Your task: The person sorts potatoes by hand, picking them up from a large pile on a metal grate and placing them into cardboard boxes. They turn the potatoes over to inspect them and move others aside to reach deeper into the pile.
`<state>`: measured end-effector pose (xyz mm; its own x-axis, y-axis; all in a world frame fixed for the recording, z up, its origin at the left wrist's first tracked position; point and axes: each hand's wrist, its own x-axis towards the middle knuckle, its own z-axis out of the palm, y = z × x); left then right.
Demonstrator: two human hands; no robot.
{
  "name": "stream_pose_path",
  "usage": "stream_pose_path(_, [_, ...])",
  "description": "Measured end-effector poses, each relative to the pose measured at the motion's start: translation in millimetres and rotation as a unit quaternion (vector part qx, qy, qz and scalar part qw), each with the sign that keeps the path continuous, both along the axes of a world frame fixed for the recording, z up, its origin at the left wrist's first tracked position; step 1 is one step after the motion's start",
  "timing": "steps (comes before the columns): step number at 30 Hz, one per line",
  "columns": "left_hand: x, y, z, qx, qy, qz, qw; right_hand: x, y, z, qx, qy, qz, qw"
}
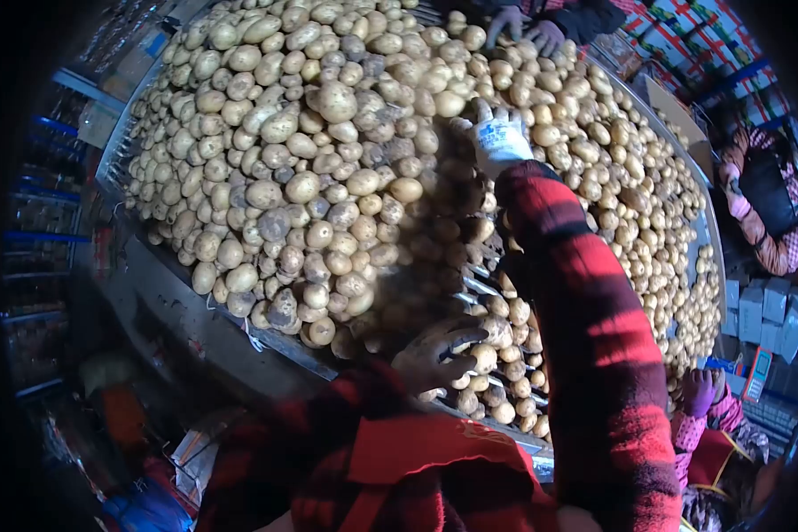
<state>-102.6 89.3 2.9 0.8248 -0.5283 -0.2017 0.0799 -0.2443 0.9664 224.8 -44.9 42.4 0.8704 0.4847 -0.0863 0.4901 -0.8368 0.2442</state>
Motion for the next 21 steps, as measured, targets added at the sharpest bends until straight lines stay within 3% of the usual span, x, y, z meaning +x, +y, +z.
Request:
stream_pose_path(1, [3.7,0.5,-0.5,-0.077,0.096,0.041,0.992,10.5,12.0,-9.2,0.254,0.038,-0.157,0.954])
stream_pose_path(3, [14.9,3.3,-14.4,-0.225,0.183,0.126,0.949,22.3,15.7,-3.5,0.202,0.037,-0.129,0.970])
stream_pose_path(4, [21.2,4.1,-11.0,-0.298,0.226,0.167,0.912,22.0,8.4,0.1,0.228,0.012,-0.076,0.971])
stream_pose_path(5, [33.1,5.2,-6.3,-0.313,0.262,0.198,0.891,15.4,-8.7,4.9,0.125,0.046,0.024,0.991])
stream_pose_path(6, [53.0,5.1,17.8,-0.329,0.295,0.228,0.868,-1.7,-16.0,6.6,0.228,0.083,-0.035,0.970])
stream_pose_path(7, [62.3,6.0,30.3,-0.344,0.330,0.257,0.841,-24.0,-11.5,40.9,0.247,0.192,-0.062,0.948])
stream_pose_path(8, [55.2,10.3,23.5,-0.457,0.309,0.299,0.779,-46.2,-7.0,75.1,0.259,0.292,-0.100,0.915])
stream_pose_path(9, [63.4,18.9,-4.7,-0.557,0.394,0.285,0.673,-48.5,-13.2,62.2,0.330,0.373,0.036,0.867])
stream_pose_path(10, [65.9,26.2,-31.0,-0.644,0.360,0.214,0.640,-50.7,-19.4,49.4,0.386,0.474,0.157,0.775])
stream_pose_path(11, [70.1,22.6,-27.6,-0.575,0.303,0.260,0.714,-59.6,-2.8,50.4,0.412,0.426,0.220,0.775])
stream_pose_path(13, [81.0,15.6,-11.7,-0.377,0.205,0.347,0.834,-64.9,45.6,87.9,0.372,0.253,0.140,0.882])
stream_pose_path(15, [82.3,15.1,16.9,-0.487,0.350,0.381,0.704,-43.7,102.0,91.4,0.428,0.110,0.138,0.886])
stream_pose_path(16, [71.6,20.5,12.2,-0.565,0.313,0.280,0.711,-32.8,129.5,76.9,0.408,0.030,0.143,0.901])
stream_pose_path(17, [66.4,20.9,1.9,-0.528,0.222,0.239,0.785,-33.2,150.9,81.2,0.319,0.020,0.112,0.941])
stream_pose_path(18, [61.4,21.3,-8.5,-0.486,0.122,0.207,0.840,-30.2,161.0,67.8,0.309,-0.006,0.124,0.943])
stream_pose_path(19, [56.6,24.5,0.4,-0.406,0.081,0.224,0.883,-30.7,163.6,64.2,0.296,-0.033,0.134,0.945])
stream_pose_path(21, [50.5,30.8,16.2,-0.245,-0.012,0.253,0.936,-40.4,132.5,67.0,0.318,0.027,0.147,0.936])
